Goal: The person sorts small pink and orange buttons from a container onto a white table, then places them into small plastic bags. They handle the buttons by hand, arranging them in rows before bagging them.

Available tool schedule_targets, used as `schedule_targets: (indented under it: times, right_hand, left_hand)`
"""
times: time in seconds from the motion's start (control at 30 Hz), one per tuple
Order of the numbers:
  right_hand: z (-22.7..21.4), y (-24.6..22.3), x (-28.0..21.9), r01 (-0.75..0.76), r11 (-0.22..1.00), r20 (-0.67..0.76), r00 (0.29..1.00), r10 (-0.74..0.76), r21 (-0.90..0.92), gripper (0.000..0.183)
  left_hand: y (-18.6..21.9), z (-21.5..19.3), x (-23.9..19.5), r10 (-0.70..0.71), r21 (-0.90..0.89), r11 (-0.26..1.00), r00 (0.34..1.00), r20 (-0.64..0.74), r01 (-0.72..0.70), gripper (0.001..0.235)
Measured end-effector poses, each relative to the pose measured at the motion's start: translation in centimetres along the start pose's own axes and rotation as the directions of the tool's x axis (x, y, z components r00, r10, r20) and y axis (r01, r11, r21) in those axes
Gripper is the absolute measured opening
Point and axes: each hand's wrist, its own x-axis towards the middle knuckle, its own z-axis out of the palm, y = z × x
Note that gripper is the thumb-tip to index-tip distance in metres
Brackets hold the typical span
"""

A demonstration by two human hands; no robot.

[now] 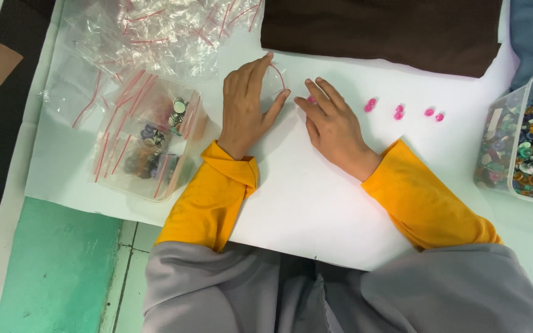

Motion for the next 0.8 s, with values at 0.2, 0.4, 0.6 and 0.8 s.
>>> schedule_targets:
  times: [0.2,0.4,0.6,0.8]
  right_hand:
    - [1.8,1.1,-2.0,0.000,1.000,0.111,0.994,-0.003,0.030,0.041]
    - [-0.6,-0.2,-3.0,0.006,0.968,0.039,0.999,-0.016,0.249,0.024]
    - [-2.9,-1.3,-6.4,-0.057,0.940,-0.016,0.998,0.066,0.337,0.021]
    - [-4.0,-0.2,-7.2,-0.351,0.832,0.024,0.925,0.378,0.430,0.024]
  left_hand:
    - [0.0,1.0,0.1,-0.013,0.081,0.997,0.999,0.032,0.010,0.050]
    - [0.3,3.6,0.4,0.118,0.160,0.979,0.991,0.059,-0.126,0.047]
    - [2.1,4.3,1.8,0.350,0.302,0.884,0.934,0.077,-0.356,0.041]
    - [4.1,6.2,3.0,0.423,0.179,0.892,0.906,-0.006,-0.415,0.042]
